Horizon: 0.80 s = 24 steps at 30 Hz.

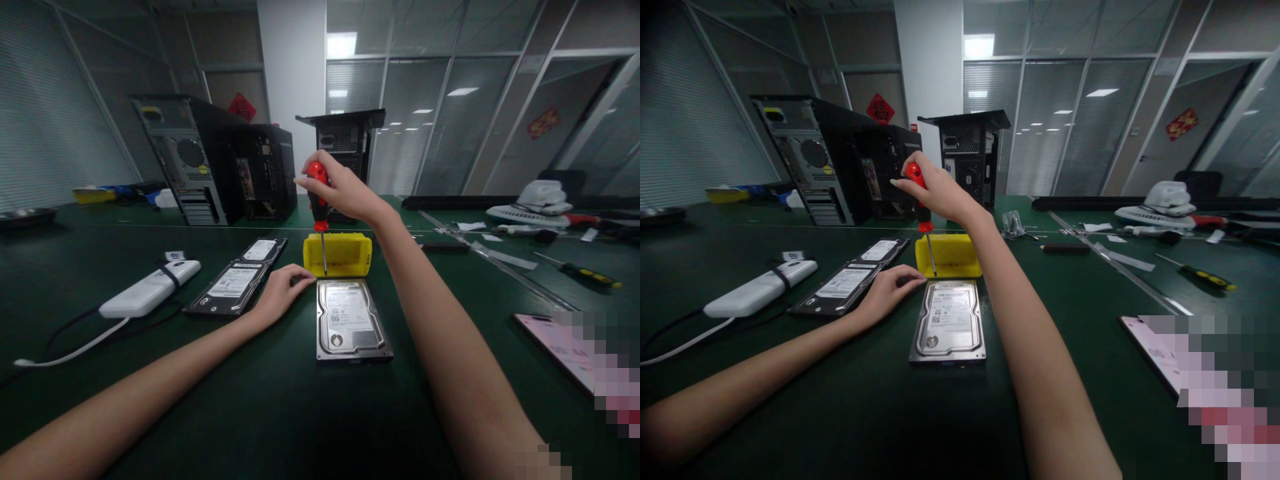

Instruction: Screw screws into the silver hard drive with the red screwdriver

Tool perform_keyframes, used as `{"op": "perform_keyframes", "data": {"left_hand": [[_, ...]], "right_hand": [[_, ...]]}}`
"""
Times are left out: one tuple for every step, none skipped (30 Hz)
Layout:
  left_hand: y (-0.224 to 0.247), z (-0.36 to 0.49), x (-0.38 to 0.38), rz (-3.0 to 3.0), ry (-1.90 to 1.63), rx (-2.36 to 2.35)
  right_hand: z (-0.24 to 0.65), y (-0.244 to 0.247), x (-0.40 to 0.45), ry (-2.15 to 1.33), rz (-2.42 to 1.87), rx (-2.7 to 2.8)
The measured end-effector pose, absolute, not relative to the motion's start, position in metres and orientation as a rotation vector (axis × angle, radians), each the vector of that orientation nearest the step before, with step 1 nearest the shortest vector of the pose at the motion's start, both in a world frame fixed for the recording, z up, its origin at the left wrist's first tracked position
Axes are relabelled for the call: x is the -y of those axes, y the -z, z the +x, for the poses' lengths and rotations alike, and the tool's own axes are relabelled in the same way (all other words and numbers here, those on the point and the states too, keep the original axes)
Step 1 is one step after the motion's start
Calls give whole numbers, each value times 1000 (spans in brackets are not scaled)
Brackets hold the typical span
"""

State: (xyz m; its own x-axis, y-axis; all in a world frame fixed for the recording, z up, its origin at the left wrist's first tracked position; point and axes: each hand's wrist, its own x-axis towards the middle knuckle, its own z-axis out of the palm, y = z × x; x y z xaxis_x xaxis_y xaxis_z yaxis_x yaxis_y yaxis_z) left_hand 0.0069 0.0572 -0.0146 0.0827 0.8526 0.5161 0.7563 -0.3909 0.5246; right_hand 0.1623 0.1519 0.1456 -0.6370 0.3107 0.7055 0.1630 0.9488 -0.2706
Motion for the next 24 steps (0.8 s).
{"op": "perform_keyframes", "data": {"left_hand": [[14,9,-57,2243,-1217,-1625],[14,10,-57,2278,-1225,-1594],[14,11,-57,2313,-1226,-1572],[14,12,-56,2343,-1222,-1560],[15,12,-56,2367,-1216,-1558],[15,12,-56,2387,-1208,-1562],[16,13,-55,2405,-1198,-1568],[16,13,-55,2418,-1187,-1574],[16,13,-55,2427,-1175,-1577],[16,13,-55,2432,-1169,-1577],[15,13,-55,2433,-1166,-1575],[15,13,-56,2432,-1167,-1572],[14,13,-56,2431,-1169,-1570],[14,13,-56,2431,-1169,-1568],[13,13,-56,2434,-1164,-1567],[13,13,-57,2441,-1155,-1566],[14,13,-57,2448,-1142,-1565],[14,12,-57,2456,-1132,-1565],[15,12,-57,2461,-1125,-1564],[15,12,-57,2464,-1120,-1561],[15,12,-57,2464,-1120,-1556],[16,12,-57,2461,-1124,-1550],[16,12,-57,2454,-1129,-1541],[15,12,-57,2444,-1133,-1533]], "right_hand": [[162,-145,-153,-229,-326,2267],[162,-145,-153,-228,-324,2266],[162,-145,-153,-227,-325,2269],[161,-145,-153,-226,-330,2274],[161,-145,-152,-226,-336,2279],[161,-145,-152,-226,-341,2286],[160,-144,-151,-225,-341,2292],[160,-144,-151,-222,-337,2296],[160,-144,-151,-216,-330,2299],[159,-144,-151,-211,-323,2304],[159,-143,-151,-206,-318,2308],[159,-143,-151,-201,-316,2312],[158,-143,-152,-199,-315,2314],[158,-142,-152,-197,-315,2317],[158,-142,-152,-194,-316,2317],[158,-142,-152,-193,-315,2316],[157,-142,-152,-193,-314,2314],[157,-142,-151,-198,-315,2315],[157,-142,-150,-209,-317,2318],[157,-142,-150,-222,-319,2320],[156,-142,-149,-237,-319,2320],[156,-142,-148,-251,-317,2316],[156,-142,-147,-264,-315,2309],[156,-143,-147,-274,-310,2301]]}}
